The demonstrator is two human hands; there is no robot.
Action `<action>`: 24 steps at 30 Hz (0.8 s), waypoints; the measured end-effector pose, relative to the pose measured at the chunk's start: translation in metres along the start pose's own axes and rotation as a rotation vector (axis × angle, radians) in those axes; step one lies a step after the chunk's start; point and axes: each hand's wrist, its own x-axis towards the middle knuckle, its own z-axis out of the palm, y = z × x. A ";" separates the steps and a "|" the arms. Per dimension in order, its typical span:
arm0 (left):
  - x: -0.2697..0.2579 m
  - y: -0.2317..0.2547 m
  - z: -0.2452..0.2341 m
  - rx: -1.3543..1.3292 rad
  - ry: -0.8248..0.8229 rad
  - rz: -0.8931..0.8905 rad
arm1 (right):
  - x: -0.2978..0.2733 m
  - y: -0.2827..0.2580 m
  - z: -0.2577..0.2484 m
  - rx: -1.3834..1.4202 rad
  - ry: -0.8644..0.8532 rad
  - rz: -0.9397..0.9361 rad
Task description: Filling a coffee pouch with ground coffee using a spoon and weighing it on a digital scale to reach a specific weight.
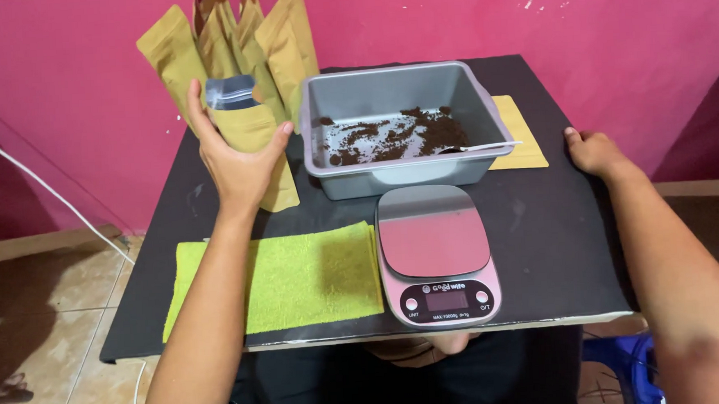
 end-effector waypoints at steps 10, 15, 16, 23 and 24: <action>0.013 0.018 -0.021 0.062 -0.183 0.186 | -0.035 -0.051 -0.030 -0.023 0.711 -0.639; 0.017 0.013 -0.020 0.211 -0.325 0.184 | -0.119 -0.174 -0.071 0.236 0.555 -0.939; 0.014 0.012 -0.021 0.214 -0.339 0.172 | -0.132 -0.194 -0.069 0.240 0.540 -0.929; 0.016 0.006 -0.020 0.311 -0.422 0.262 | -0.172 -0.259 -0.046 -0.183 0.001 -0.570; 0.013 0.007 -0.021 0.318 -0.436 0.252 | -0.171 -0.253 -0.037 -0.203 0.047 -0.576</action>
